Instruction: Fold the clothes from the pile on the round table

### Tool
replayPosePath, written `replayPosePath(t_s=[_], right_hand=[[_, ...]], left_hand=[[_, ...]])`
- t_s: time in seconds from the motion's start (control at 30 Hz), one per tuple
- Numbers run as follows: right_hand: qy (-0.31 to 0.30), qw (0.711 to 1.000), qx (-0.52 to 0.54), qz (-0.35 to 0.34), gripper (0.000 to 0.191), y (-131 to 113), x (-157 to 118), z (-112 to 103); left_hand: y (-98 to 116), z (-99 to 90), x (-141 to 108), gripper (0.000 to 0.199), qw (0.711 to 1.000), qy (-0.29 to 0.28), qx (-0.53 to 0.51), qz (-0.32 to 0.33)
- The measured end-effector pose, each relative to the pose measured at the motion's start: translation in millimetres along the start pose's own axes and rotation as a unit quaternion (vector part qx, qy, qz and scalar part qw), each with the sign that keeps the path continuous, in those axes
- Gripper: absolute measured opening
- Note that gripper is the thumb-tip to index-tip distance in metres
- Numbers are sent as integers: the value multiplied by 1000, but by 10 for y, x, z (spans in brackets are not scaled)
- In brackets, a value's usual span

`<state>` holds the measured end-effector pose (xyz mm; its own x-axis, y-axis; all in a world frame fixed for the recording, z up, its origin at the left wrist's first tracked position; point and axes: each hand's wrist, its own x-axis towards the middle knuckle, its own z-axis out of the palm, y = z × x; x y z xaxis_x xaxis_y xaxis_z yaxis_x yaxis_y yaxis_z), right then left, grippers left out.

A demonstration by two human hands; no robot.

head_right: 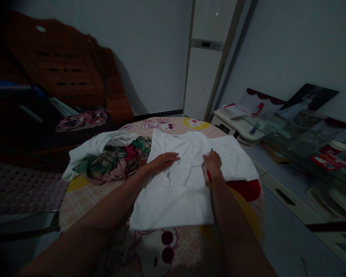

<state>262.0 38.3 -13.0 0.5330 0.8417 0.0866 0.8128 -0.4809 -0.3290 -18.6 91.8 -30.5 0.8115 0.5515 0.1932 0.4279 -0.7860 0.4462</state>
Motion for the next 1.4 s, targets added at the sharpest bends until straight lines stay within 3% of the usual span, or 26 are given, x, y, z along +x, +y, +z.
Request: replayPosePath(t_s=[0.17,0.33,0.43,0.53,0.63,0.73,0.9,1.03,1.13,1.23,1.3,1.4], right_hand=[[-1,1000,19,15,22,-62,40,-35],[88,991,93,-45,11,-188,129,-199],[102,976,185,-45,2,-334,234,-257],[98,950,294,-27,6,-590,293,-223],[5,898,437,-50,9,-897,240,-133],[-92,844,522,-84,16,-1070,152,-55],[-30,862,504,33,9,-870,198,18],[-1,876,476,77,10,-635,315,69],[-24,886,457,71,11,-566,353,115],[-31,899,433,67,15,-541,333,144],[-29,911,408,42,20,-530,288,141],[-44,939,338,-38,24,-558,197,111]], left_hand=[[-37,47,-7,43,999,16,-29,-6],[-74,41,42,37,982,57,-174,-53],[-22,35,91,51,931,107,-337,-95],[89,46,132,66,837,120,-518,-131],[205,66,169,64,755,125,-611,-202],[276,88,217,55,726,137,-626,-250],[320,124,287,86,687,227,-602,-336],[350,96,290,84,698,224,-607,-306],[356,72,302,59,730,210,-591,-272],[327,99,330,40,754,203,-541,-312],[298,135,344,36,755,207,-515,-350],[263,178,343,29,749,212,-516,-356]])
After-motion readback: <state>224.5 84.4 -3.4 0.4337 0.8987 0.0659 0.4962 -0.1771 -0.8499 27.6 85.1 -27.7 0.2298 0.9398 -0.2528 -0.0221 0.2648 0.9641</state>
